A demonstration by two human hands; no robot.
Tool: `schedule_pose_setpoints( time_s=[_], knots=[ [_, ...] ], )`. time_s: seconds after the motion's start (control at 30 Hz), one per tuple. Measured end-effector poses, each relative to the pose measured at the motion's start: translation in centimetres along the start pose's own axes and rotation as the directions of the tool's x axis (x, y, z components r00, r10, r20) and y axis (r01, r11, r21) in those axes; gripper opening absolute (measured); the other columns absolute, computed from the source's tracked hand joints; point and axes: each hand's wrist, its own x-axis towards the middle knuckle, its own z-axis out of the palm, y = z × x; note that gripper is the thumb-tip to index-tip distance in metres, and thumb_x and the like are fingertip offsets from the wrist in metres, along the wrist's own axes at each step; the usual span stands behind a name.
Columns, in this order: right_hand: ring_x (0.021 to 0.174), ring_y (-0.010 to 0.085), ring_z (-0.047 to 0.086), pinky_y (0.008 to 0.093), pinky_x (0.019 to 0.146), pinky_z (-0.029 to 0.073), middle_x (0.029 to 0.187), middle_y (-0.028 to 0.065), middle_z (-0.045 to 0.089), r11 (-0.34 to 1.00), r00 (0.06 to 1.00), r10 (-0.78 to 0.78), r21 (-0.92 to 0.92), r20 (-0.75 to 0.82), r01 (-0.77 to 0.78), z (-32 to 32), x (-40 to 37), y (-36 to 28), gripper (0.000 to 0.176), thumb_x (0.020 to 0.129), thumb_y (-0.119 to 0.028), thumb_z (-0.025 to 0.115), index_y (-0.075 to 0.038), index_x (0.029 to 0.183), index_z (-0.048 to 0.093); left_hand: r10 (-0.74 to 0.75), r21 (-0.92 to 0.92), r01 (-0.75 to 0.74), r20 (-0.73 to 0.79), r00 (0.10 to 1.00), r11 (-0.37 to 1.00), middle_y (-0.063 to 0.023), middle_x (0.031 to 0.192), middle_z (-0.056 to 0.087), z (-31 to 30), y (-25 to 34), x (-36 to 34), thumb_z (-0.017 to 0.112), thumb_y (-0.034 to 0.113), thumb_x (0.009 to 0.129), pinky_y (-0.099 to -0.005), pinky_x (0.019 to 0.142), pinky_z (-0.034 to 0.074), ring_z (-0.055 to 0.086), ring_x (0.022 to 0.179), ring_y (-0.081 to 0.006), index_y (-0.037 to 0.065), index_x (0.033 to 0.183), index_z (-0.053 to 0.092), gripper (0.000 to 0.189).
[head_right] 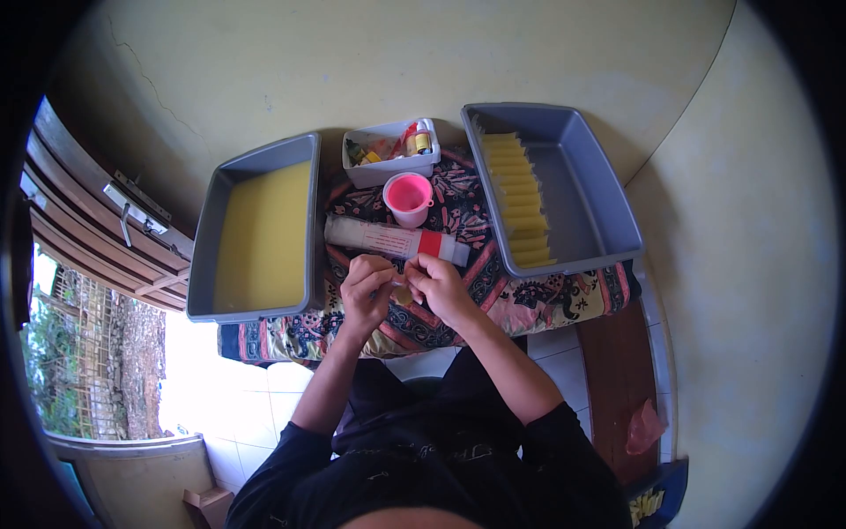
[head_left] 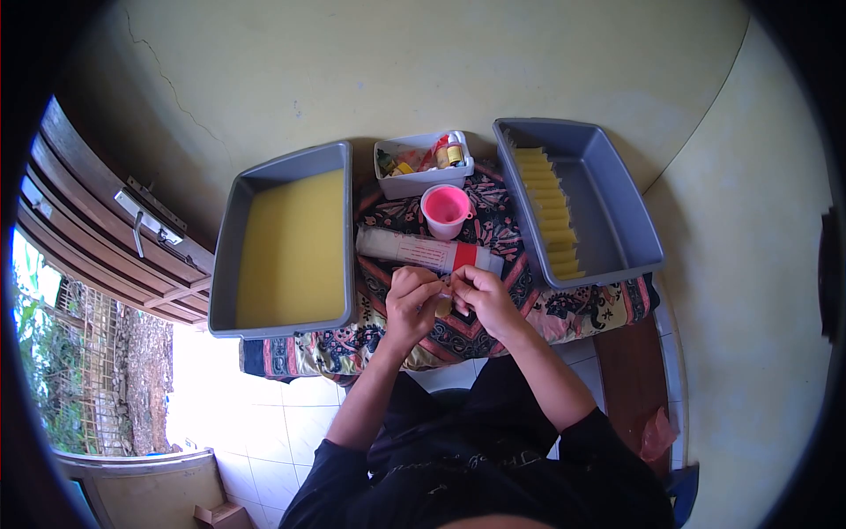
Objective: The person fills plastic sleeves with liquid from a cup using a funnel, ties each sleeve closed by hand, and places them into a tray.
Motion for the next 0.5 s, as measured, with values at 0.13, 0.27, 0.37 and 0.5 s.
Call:
schedule_pose_setpoints(
  time_s=[0.13, 0.27, 0.37, 0.5],
  knots=[
    [0.058, 0.0078, 0.043, 0.0231, 0.054, 0.039, 0.069, -0.0003, 0.046, 0.969, 0.995, 0.096, 0.227, 0.002, -0.094, -0.2, -0.1, -1.2, 0.01, 0.095, -0.004, 0.049, -0.002, 0.085, 0.052, 0.026, 0.099, -0.04, 0.142, 0.99, 0.994, -0.0046, 0.083, 0.058, -1.1, 0.4, 1.3, 0.07, 0.004, 0.067, -0.0383, 0.081, 0.037, 0.056, 0.091, -0.0252, 0.007, 0.089, 0.063, 0.023],
    [0.061, 0.0073, 0.049, 0.0229, 0.056, 0.041, 0.074, 0.0007, 0.052, 0.995, 1.0, -0.021, 0.096, 0.013, 0.02, -0.8, 0.1, -0.9, 0.008, 0.094, -0.006, 0.052, 0.0, 0.089, 0.054, 0.022, 0.084, -0.039, 0.198, 0.98, 0.996, -0.0047, 0.085, 0.06, -1.8, 0.3, 1.8, 0.07, 0.006, 0.067, -0.0398, 0.085, 0.036, 0.055, 0.094, -0.0261, 0.008, 0.088, 0.061, 0.024],
    [0.065, 0.0068, 0.053, 0.0222, 0.058, 0.044, 0.08, 0.0023, 0.058, 0.996, 0.995, -0.092, -0.016, 0.033, 0.092, -0.4, -0.1, -1.1, 0.007, 0.092, -0.005, 0.055, 0.002, 0.093, 0.057, -0.001, -0.039, 0.008, 0.186, 0.983, 0.999, -0.0048, 0.087, 0.062, -1.4, -0.3, 1.4, 0.071, 0.005, 0.066, -0.039, 0.086, 0.036, 0.056, 0.095, -0.026, 0.008, 0.084, 0.06, 0.022],
    [0.068, 0.0073, 0.057, 0.0218, 0.061, 0.048, 0.086, 0.0045, 0.062, 0.994, 0.992, -0.114, 0.009, 0.063, 0.113, 0.1, -0.7, -2.0, 0.023, 0.09, -0.002, 0.058, 0.005, 0.111, 0.058, -0.039, -0.101, 0.054, 0.145, 0.989, 0.993, -0.0045, 0.086, 0.063, -0.7, -0.9, 1.0, 0.073, 0.004, 0.064, -0.0384, 0.087, 0.037, 0.057, 0.094, -0.0258, 0.007, 0.082, 0.061, 0.021]
  ],
)
